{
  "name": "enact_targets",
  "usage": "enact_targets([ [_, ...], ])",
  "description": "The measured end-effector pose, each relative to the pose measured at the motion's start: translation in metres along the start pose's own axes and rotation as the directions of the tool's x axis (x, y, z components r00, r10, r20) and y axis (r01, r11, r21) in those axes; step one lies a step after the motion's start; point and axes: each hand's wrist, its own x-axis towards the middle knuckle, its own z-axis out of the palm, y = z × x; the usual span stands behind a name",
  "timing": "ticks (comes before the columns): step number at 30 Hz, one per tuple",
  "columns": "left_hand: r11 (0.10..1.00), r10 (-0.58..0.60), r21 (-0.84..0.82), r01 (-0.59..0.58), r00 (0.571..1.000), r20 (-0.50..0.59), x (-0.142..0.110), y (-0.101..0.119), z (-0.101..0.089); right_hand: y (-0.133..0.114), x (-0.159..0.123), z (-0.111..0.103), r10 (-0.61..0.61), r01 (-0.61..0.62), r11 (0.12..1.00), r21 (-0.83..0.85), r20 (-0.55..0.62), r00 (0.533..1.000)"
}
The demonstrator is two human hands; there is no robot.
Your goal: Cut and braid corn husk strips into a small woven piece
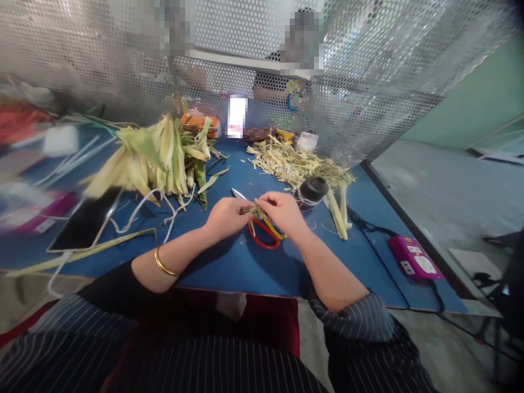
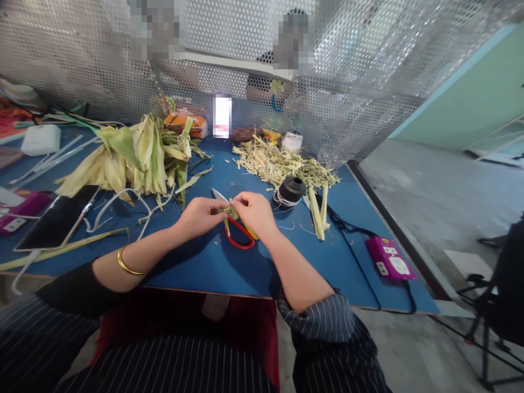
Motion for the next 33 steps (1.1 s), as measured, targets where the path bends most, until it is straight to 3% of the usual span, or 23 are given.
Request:
enact_targets([
  [4,0.997,-0.02,-0.075,0.024,0.999,0.049,0.001,-0.001,0.001,0.0,0.001,-0.001,-0.051,0.045,0.995,-0.089,-0.064,0.997],
  [8,0.952,-0.018,-0.293,0.088,0.972,0.234,0.004,-0.003,0.0,-0.005,-0.001,0.001,-0.195,0.174,0.978,-0.119,-0.2,0.96],
  [12,0.883,0.015,-0.439,0.169,0.923,0.384,0.005,-0.002,-0.004,-0.006,-0.002,0.008,-0.298,0.264,0.947,-0.183,-0.193,0.935],
  [15,0.852,-0.055,-0.453,0.264,0.904,0.424,0.003,0.003,-0.007,-0.003,-0.002,0.011,-0.284,0.242,0.947,-0.213,-0.195,0.939],
  [19,0.838,-0.173,-0.425,0.34,0.907,0.385,0.001,0.009,-0.005,-0.003,-0.002,0.011,-0.29,0.265,0.952,-0.153,-0.179,0.94],
  [23,0.848,-0.213,-0.38,0.37,0.894,0.395,-0.001,0.01,0.002,-0.008,-0.005,0.012,-0.338,0.327,0.94,-0.094,-0.142,0.93],
  [27,0.839,-0.234,-0.378,0.391,0.887,0.398,-0.001,0.009,0.003,-0.008,-0.004,0.011,-0.314,0.311,0.949,-0.045,-0.148,0.938],
  [31,0.769,-0.288,-0.49,0.41,0.907,0.308,0.002,0.008,-0.002,0.0,0.003,0.005,-0.189,0.198,0.98,0.014,-0.241,0.952],
  [33,0.739,-0.321,-0.525,0.421,0.906,0.275,0.003,0.008,-0.005,0.003,0.006,0.002,-0.077,0.092,0.992,0.085,-0.161,0.984],
])
